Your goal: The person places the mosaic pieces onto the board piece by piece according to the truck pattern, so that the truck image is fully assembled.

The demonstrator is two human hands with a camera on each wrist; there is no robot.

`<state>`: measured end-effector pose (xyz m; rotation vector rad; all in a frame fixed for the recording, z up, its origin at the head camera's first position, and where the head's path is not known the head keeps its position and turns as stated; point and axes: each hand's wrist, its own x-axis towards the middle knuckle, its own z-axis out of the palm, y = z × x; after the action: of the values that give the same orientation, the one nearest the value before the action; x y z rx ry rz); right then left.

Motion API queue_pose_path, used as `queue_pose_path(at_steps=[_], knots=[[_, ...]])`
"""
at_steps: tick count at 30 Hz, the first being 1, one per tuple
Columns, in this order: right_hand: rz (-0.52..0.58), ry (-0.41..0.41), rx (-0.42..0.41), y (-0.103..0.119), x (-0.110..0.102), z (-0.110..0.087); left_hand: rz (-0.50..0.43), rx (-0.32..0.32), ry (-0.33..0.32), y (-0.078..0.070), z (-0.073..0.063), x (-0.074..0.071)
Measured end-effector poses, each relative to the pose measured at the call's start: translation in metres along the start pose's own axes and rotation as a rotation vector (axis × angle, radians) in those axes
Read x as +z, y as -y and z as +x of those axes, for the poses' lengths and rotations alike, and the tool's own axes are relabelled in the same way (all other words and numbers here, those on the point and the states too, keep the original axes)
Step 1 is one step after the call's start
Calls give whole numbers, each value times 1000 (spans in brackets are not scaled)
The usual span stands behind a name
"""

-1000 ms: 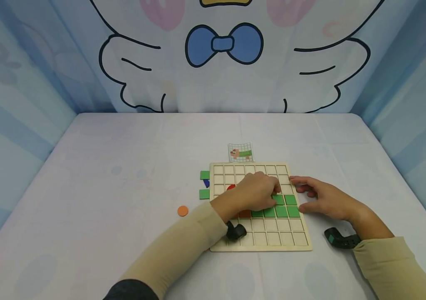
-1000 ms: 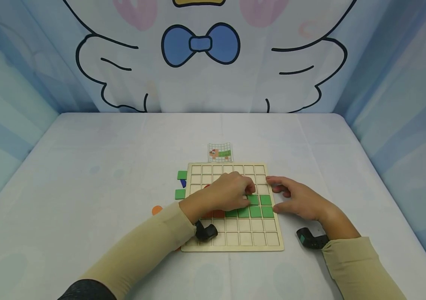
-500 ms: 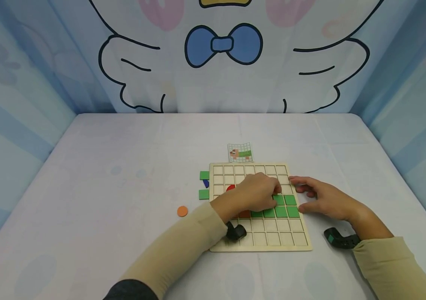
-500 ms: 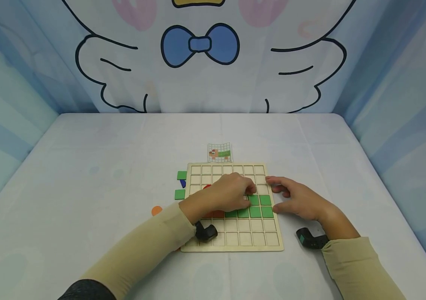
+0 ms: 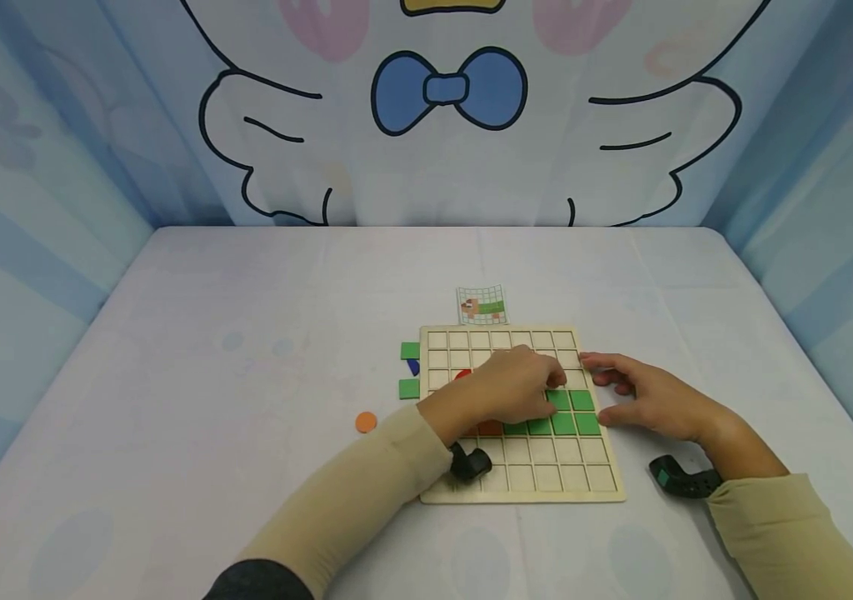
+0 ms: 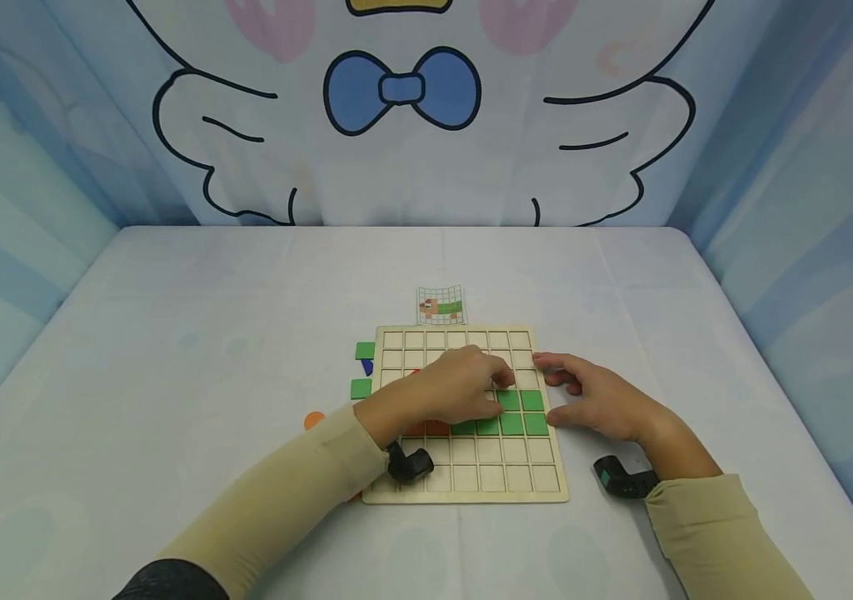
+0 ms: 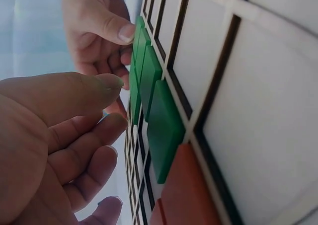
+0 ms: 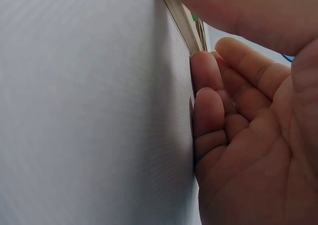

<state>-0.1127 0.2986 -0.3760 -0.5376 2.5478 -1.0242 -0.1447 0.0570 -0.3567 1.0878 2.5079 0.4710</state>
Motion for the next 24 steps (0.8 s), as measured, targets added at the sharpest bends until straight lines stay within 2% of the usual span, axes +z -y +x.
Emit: queue_pose_path(at_steps=[9,24], knots=[[-1,-5,-11,0,0,0,-38,-21,-10,8,-10,-9],[-1,-12,9,-1,2,0,-98,-40,-97,35,-40,-28]])
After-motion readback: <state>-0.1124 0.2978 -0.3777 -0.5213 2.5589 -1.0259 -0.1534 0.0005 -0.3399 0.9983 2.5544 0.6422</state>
